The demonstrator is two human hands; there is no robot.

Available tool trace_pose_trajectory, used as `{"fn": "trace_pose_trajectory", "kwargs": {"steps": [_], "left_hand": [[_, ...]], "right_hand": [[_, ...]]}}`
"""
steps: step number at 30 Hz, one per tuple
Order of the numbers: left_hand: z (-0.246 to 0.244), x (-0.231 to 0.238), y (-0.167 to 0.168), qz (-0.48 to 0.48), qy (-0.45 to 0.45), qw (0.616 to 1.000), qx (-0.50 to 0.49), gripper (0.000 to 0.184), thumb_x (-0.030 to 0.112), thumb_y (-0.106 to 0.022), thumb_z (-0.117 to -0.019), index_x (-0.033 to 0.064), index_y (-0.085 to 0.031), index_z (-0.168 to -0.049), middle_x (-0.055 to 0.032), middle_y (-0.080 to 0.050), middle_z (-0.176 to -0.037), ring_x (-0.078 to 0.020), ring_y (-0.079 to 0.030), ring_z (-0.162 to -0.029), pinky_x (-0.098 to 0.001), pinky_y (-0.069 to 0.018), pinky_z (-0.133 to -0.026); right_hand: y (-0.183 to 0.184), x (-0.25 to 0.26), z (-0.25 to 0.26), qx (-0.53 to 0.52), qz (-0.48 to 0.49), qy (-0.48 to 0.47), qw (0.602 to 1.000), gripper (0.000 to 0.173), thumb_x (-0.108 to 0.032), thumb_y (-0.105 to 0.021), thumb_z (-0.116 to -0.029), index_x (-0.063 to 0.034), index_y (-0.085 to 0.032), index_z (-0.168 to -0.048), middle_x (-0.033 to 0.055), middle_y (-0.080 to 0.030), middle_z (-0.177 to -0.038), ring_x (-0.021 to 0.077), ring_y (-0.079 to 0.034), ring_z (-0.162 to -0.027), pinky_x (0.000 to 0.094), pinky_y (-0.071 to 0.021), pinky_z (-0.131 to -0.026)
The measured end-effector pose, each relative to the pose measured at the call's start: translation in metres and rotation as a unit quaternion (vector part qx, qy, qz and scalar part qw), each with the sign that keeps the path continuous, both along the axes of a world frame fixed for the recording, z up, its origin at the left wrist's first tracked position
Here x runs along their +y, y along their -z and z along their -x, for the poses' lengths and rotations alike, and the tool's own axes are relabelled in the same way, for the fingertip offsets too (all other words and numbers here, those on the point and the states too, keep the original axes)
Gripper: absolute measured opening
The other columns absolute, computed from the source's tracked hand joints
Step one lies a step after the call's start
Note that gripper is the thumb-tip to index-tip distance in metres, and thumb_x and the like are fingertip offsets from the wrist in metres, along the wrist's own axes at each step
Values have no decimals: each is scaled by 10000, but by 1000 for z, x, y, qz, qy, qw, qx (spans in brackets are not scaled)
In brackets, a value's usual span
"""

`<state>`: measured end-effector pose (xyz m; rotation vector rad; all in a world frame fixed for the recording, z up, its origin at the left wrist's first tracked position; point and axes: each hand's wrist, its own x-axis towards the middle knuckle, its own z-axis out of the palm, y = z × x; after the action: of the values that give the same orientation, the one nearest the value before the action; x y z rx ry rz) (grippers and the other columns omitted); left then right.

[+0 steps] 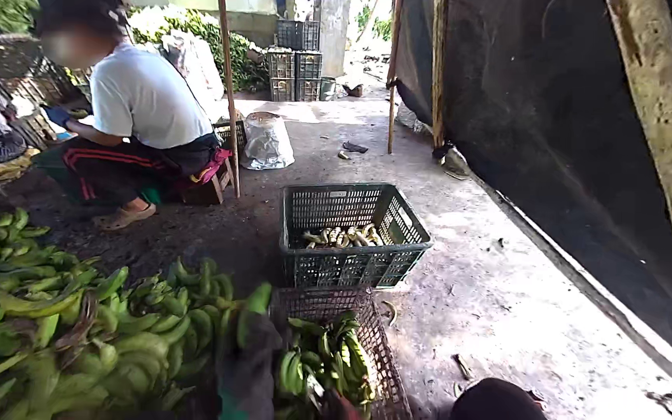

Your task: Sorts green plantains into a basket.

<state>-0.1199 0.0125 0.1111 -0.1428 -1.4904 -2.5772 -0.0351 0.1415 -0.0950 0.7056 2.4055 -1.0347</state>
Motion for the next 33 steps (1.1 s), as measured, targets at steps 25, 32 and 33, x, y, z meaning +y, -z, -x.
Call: {"fn": "trace_pose_trajectory", "kwargs": {"steps": [25,32,33], "left_hand": [[38,8,79,-51,92,991,-82,465,158,-505,-1027,131,-360,-1468,-13,-633,-1006,-110,-662,-802,-302,-597,-696],[67,5,34,-38,165,976,-139,201,179,-449,-1054,45,-566,-1145,-39,-622,-766,-108,-618,-596,-254,-553,-509],[75,3,31,-16,182,975,-129,211,207,-525,-1026,49,-589,-1152,-41,-635,-797,-112,-625,-633,-265,-559,-550]], "right_hand": [[-102,12,-6,182,302,118,928,459,-381,-413,-1085,-49,-546,-1373,82,-695,-945,174,-686,-775,390,-605,-698],[-143,75,47,151,252,24,956,447,-365,-491,-1026,-84,-558,-1368,50,-699,-920,149,-679,-736,353,-587,-661],[-141,84,56,143,249,19,958,442,-364,-477,-1036,-89,-552,-1373,45,-693,-909,149,-671,-725,352,-583,-649]]}}
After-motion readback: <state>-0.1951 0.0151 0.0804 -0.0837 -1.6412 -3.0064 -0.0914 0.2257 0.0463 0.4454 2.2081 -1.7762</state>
